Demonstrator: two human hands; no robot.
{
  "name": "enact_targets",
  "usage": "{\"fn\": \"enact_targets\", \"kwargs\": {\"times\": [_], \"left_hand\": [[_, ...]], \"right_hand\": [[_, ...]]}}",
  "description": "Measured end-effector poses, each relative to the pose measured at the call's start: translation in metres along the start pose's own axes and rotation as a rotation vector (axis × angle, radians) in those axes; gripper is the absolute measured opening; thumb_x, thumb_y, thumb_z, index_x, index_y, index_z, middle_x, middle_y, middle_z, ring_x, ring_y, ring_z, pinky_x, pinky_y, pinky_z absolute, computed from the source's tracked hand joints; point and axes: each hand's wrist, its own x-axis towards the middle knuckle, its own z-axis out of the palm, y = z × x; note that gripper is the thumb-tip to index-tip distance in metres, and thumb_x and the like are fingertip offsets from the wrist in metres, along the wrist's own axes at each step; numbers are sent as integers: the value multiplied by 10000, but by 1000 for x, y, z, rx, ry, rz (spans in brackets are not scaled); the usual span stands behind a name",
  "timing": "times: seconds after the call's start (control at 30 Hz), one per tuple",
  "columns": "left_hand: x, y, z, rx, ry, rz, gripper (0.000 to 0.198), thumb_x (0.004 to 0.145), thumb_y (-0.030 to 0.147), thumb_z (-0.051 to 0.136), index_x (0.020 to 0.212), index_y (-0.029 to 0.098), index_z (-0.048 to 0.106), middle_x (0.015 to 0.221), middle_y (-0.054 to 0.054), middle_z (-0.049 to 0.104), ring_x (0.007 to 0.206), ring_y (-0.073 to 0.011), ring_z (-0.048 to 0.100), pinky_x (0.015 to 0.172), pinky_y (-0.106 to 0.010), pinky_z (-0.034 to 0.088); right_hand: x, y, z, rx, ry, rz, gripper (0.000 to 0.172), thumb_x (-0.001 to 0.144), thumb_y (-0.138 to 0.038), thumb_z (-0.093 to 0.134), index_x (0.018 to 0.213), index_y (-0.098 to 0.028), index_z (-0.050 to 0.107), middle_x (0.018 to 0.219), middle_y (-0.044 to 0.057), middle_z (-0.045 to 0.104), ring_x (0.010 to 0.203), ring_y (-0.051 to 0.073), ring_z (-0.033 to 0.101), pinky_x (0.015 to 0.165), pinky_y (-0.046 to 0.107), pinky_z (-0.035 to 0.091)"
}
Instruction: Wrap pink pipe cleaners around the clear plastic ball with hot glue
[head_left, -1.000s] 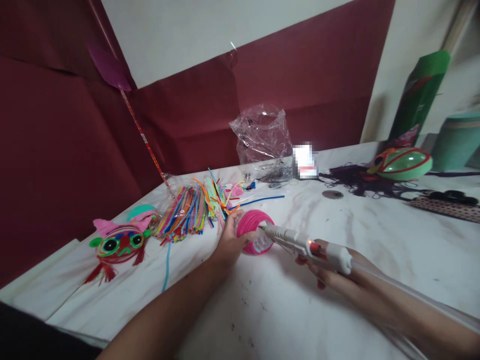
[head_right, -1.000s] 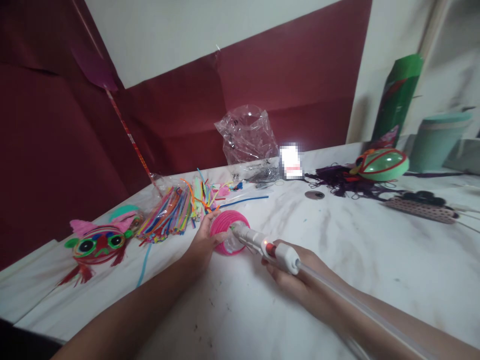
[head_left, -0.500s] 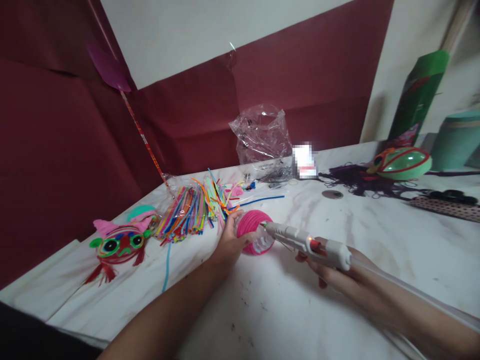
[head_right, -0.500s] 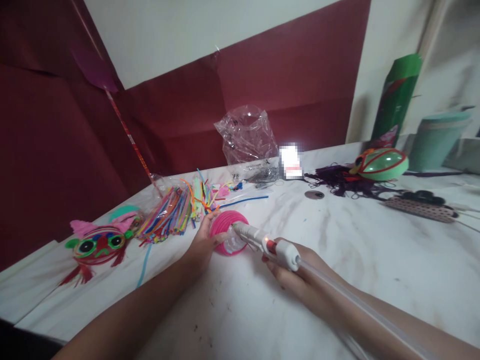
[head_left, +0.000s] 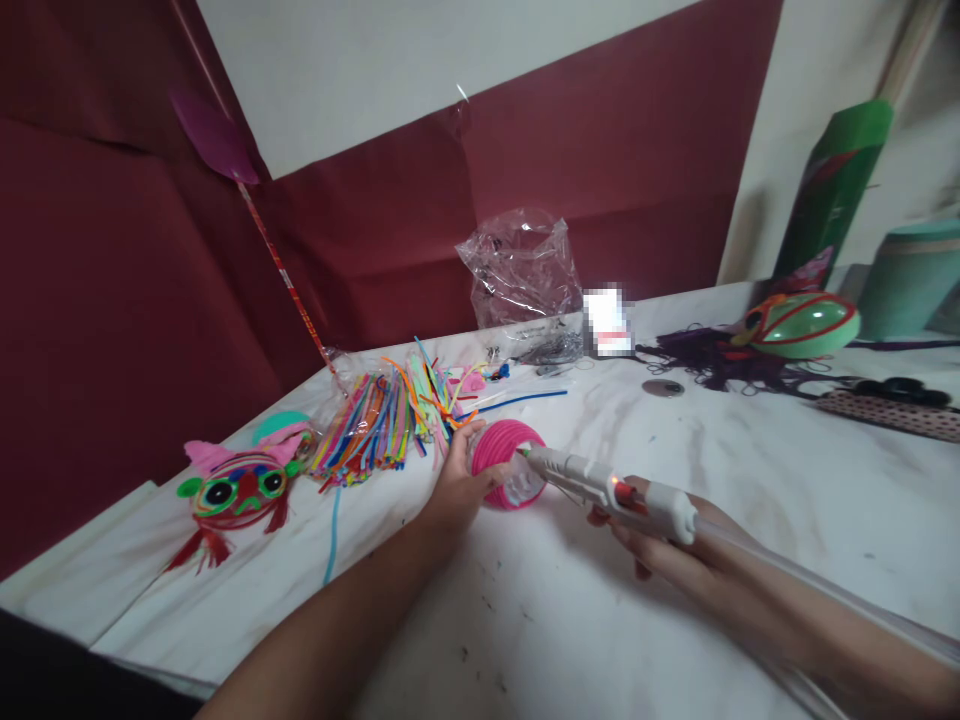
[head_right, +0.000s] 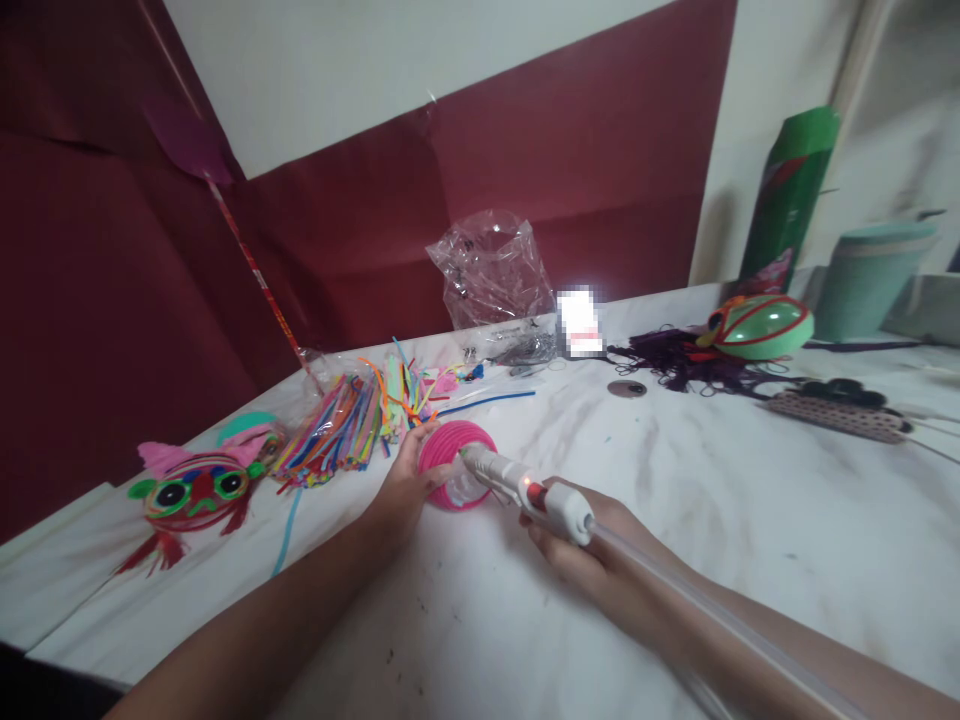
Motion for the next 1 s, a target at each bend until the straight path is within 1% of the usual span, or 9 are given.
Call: {"fn": "enact_targets", "kwargs": {"times": [0.07,0.13,0.23,0.4,0.5,0.6,0.8,0.9,1.0], "left_hand": [[1,-1,0,-13,4,-2,686,606,254,804,1217,227,492,1159,-58,610,1019,-227,593,904,-347,459],[1,-1,0,-18,7,-8,694,598,257,810,1215,228,492,1153,-59,612,1013,-230,595,897,-351,464],[1,-1,0,-11,8,-3,682,602,264,808,1207,226,494,1141,-58,615,1024,-236,592,893,-351,467],[1,-1,-1,-4,1,6,694,609,280,812,1220,221,488,1195,-72,590,1078,-244,575,927,-352,457],[1,-1,-1,9,17,3,686,604,285,820,1209,226,502,1212,-68,580,1096,-245,567,938,-351,451],[2,-2,-1,5,12,-4,690,602,298,824,1209,231,504,1203,-69,589,1095,-253,570,942,-365,446],[2,-2,-1,-8,7,-8,713,585,303,830,1209,227,493,1180,-74,600,1089,-260,575,955,-380,440],[2,-2,-1,-4,8,-1,702,590,299,825,1208,227,498,1192,-76,598,1104,-265,571,958,-383,442],[2,-2,-1,-3,14,-1,678,608,286,815,1210,232,507,1229,-78,584,1129,-268,562,965,-380,442]], "right_hand": [[-1,0,1,0,11,32,287,861,-412,499,881,-204,695,676,25,643,573,181,601,526,278,501],[-2,-1,1,23,8,64,289,871,-409,482,889,-206,687,721,38,673,583,181,607,540,283,507],[-3,-1,1,37,-19,46,298,877,-416,470,882,-201,676,820,63,708,606,180,611,555,289,516],[-1,3,0,8,-52,54,325,893,-436,455,930,-195,670,858,74,714,609,181,613,565,298,521],[-1,1,0,19,-33,30,307,884,-438,471,896,-200,665,806,60,696,637,193,619,565,297,520],[-1,-1,0,0,-18,5,292,873,-425,484,882,-197,667,723,32,651,603,181,597,549,289,507],[-2,1,0,31,-3,5,291,887,-421,460,879,-205,656,817,43,688,624,171,598,557,274,505],[-2,3,-1,11,-30,-12,270,881,-403,475,881,-202,655,784,37,676,637,176,607,565,270,508],[-1,2,-2,23,-48,-5,276,890,-412,466,870,-202,644,816,47,688,652,180,613,572,274,512]]}}
